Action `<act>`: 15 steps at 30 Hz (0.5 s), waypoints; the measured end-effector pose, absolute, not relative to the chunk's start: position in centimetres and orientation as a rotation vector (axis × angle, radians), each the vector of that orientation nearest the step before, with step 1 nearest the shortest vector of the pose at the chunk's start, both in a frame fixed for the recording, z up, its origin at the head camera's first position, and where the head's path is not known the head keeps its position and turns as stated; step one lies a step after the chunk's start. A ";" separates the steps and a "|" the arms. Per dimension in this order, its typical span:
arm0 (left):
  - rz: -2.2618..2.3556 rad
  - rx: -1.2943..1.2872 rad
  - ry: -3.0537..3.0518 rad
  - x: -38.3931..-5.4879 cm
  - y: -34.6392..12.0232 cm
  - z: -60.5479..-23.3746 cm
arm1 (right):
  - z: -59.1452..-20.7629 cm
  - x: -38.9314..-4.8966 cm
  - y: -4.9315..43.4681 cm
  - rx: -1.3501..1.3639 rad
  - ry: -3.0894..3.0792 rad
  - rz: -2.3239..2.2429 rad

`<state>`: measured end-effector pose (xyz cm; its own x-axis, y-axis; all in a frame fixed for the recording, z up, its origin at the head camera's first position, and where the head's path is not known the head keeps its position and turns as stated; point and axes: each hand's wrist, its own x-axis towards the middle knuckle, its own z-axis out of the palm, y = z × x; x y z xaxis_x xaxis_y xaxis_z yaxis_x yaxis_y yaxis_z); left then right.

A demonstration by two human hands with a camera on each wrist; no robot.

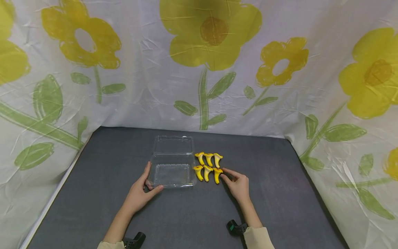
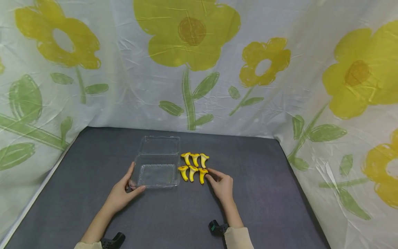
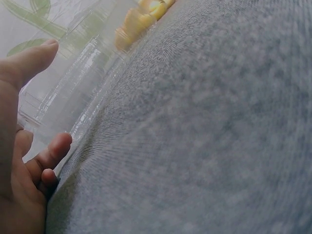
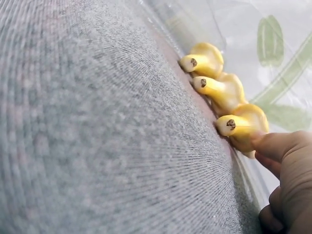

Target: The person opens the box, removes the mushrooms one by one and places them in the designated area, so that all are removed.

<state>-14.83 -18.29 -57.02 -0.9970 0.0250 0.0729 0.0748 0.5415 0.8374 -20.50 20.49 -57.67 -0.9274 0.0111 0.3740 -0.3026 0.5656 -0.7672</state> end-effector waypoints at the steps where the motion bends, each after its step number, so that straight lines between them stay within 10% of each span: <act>1: -1.473 -0.092 -2.712 -14.8 -18.3 -57.1 | -57.7 -20.5 20.5 0.236 -2.462 1.308; 15: -1.503 -0.149 -2.637 -15.6 -18.5 -57.5 | -57.8 -20.8 21.1 0.154 -2.390 1.451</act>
<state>-15.60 -18.45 -57.51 -0.9900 0.0339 0.1372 0.1353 0.5073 0.8511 -20.85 21.10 -57.80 -0.9365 0.0825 0.3407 -0.2643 0.4724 -0.8409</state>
